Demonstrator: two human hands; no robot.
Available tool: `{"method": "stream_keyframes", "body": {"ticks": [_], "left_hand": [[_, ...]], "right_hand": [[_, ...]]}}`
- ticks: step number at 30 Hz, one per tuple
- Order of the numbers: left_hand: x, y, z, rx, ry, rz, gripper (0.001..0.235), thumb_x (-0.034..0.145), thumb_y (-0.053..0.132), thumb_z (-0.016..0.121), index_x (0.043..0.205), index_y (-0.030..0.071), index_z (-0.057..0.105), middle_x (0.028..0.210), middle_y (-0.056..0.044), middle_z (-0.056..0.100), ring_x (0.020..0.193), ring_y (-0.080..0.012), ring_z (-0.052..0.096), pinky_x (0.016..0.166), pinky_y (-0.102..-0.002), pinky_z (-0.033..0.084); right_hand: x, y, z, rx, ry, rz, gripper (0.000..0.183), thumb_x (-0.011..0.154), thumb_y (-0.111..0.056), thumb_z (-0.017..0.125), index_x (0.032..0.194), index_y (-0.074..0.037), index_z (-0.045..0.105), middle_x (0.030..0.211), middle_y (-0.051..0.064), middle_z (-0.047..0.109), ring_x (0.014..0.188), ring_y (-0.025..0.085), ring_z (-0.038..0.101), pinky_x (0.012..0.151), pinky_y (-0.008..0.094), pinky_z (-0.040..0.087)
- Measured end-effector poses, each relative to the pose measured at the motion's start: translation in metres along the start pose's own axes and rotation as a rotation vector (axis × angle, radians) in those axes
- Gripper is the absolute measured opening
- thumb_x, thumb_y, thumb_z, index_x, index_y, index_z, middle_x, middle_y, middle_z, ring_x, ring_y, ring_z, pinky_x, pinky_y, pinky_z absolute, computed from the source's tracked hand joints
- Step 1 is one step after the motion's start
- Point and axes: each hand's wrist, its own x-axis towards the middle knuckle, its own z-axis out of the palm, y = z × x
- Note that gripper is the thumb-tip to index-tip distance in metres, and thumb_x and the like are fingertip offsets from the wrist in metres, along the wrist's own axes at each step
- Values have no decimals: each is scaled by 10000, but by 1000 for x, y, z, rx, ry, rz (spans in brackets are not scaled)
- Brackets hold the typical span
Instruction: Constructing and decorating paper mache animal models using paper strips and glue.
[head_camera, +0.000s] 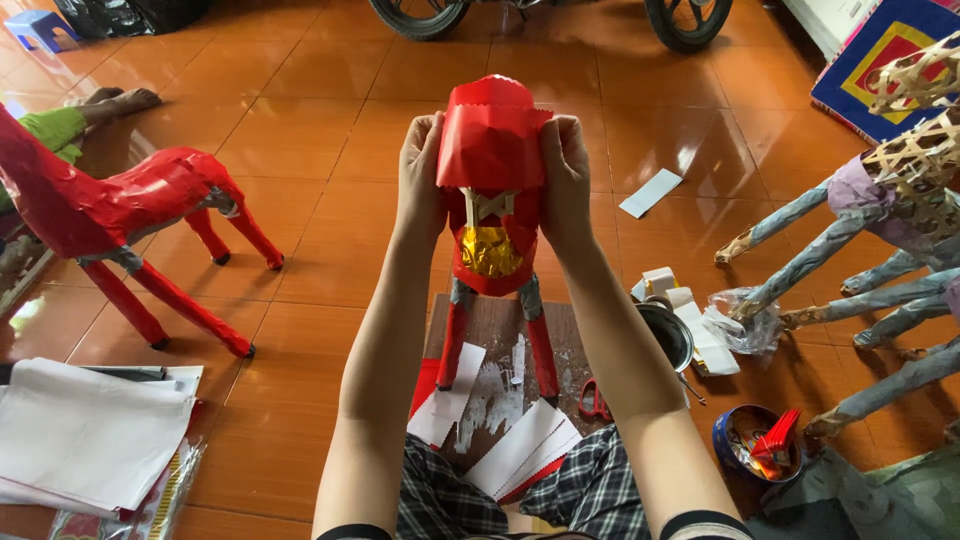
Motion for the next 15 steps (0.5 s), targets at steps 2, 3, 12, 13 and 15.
{"method": "stream_keyframes", "body": {"ticks": [2,3,12,13,15], "left_hand": [[-7,13,15,-12,-5,-17,220,1117,275,553,1118,55,556,1028,-30,614,904,-73,585,810,-252,527],[-11,20,22,-25,-10,-33,248,1103,269,538,1218,49,549,1144,-52,616,1016,-100,620,902,-275,556],[-15,18,17,-92,-224,-103,523,1148,337,408,1589,58,376,1603,-135,446,1480,-242,446,1239,-374,382],[-16,17,17,-93,-221,-104,523,1148,337,408,1589,58,376,1603,-135,446,1480,-242,446,1239,-374,382],[-18,15,18,4,-156,-52,511,1163,319,372,1591,40,371,1608,-175,432,1478,-279,439,1230,-405,389]], "right_hand": [[-3,-11,16,-56,17,-20,203,1165,-289,524,1194,-92,561,1090,12,615,973,78,565,866,245,512],[-4,-16,24,-112,32,-41,251,1142,-301,529,1299,-106,539,1182,31,616,1071,105,599,952,262,537],[-6,2,10,150,8,106,501,1134,-399,465,1559,-164,345,1437,95,520,1287,204,565,1111,375,505],[-7,5,5,149,9,110,501,1134,-399,465,1559,-164,345,1437,95,520,1287,204,565,1111,375,505],[-10,9,-4,-110,29,43,603,1167,-460,399,1681,-172,269,1436,123,495,1223,227,525,1089,402,486]]}}
